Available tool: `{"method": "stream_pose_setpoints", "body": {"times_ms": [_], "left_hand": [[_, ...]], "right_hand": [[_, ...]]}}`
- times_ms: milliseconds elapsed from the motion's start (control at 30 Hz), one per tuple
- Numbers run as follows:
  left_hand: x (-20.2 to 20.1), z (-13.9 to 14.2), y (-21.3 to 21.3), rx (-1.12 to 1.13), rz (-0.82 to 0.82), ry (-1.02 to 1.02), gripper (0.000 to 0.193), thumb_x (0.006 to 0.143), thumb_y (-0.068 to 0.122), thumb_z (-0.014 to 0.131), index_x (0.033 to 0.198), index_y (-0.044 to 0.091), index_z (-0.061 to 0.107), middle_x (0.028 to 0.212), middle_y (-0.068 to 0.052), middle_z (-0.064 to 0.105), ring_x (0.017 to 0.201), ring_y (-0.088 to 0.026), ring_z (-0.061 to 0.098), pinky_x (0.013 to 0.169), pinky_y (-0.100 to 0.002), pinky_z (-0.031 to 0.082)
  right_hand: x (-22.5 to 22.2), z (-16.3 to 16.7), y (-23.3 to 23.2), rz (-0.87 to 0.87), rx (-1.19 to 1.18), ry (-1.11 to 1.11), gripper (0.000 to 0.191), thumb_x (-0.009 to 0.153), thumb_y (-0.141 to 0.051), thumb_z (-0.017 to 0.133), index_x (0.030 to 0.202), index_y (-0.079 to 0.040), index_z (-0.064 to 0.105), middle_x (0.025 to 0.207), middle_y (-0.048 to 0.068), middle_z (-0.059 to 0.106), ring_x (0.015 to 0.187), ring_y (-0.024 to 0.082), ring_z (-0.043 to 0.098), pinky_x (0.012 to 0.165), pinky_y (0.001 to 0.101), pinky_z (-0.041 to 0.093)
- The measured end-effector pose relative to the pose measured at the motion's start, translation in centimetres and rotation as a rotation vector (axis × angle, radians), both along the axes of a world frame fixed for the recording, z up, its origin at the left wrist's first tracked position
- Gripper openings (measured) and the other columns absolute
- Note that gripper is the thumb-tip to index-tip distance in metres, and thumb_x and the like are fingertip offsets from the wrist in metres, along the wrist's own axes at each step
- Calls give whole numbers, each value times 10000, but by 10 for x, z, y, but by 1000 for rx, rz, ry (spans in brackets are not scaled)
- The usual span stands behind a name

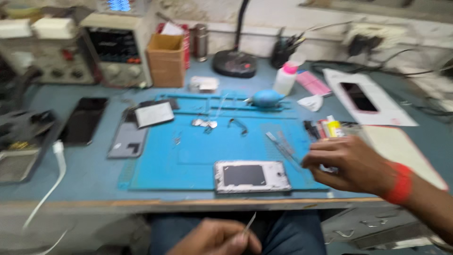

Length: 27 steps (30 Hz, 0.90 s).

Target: The person holds a disassembled phone frame on a repair mat and runs a heated rework tool along its edges, rotating the frame to work around its perimeter. They lift and reposition the frame repeatedly while continuing to apply the tool along the edges.

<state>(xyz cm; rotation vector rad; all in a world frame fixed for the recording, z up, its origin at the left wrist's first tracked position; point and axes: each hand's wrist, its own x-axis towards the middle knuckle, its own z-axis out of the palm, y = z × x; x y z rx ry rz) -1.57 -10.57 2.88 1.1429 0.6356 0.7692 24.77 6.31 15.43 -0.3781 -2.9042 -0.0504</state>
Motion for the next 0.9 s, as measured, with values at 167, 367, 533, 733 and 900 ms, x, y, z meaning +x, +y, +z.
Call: {"method": "stream_pose_setpoints", "body": {"times_ms": [167,367,533,733,900], "left_hand": [[0,-5,-9,-63,99,38,373,1065,302,540,1202,-17,676,666,5,596,584,-53,549,518,-204,403],[8,9,1,19,174,16,377,1076,308,511,1196,-17,658,625,-48,646,519,-85,588,474,-213,423],[16,34,-1,-44,440,15,349,1039,294,491,1152,7,655,559,-63,621,455,-125,608,425,-244,427],[41,49,17,85,567,-254,311,1076,245,460,1146,-12,621,606,-74,617,509,-154,639,674,-334,648],[58,48,29,173,654,-377,280,1080,224,468,1170,-7,599,689,-82,651,605,-159,675,751,-340,629]], "right_hand": [[32,-31,-5,-219,-318,-306,133,753,-179,725,875,-156,774,807,43,761,728,257,741,623,391,574],[98,-77,-7,-692,-159,-823,101,790,-235,728,877,-191,753,833,70,715,866,298,713,758,433,568],[131,-83,-9,-645,-39,-654,332,746,-338,787,1060,-284,695,877,-18,749,888,268,716,714,451,549],[64,-61,-39,-893,-433,-181,378,853,-303,706,1221,-238,652,963,-62,782,913,107,752,825,290,635],[7,-101,-82,-258,-1056,406,628,923,-193,728,1474,-14,485,1262,138,661,1188,216,642,992,381,495]]}}
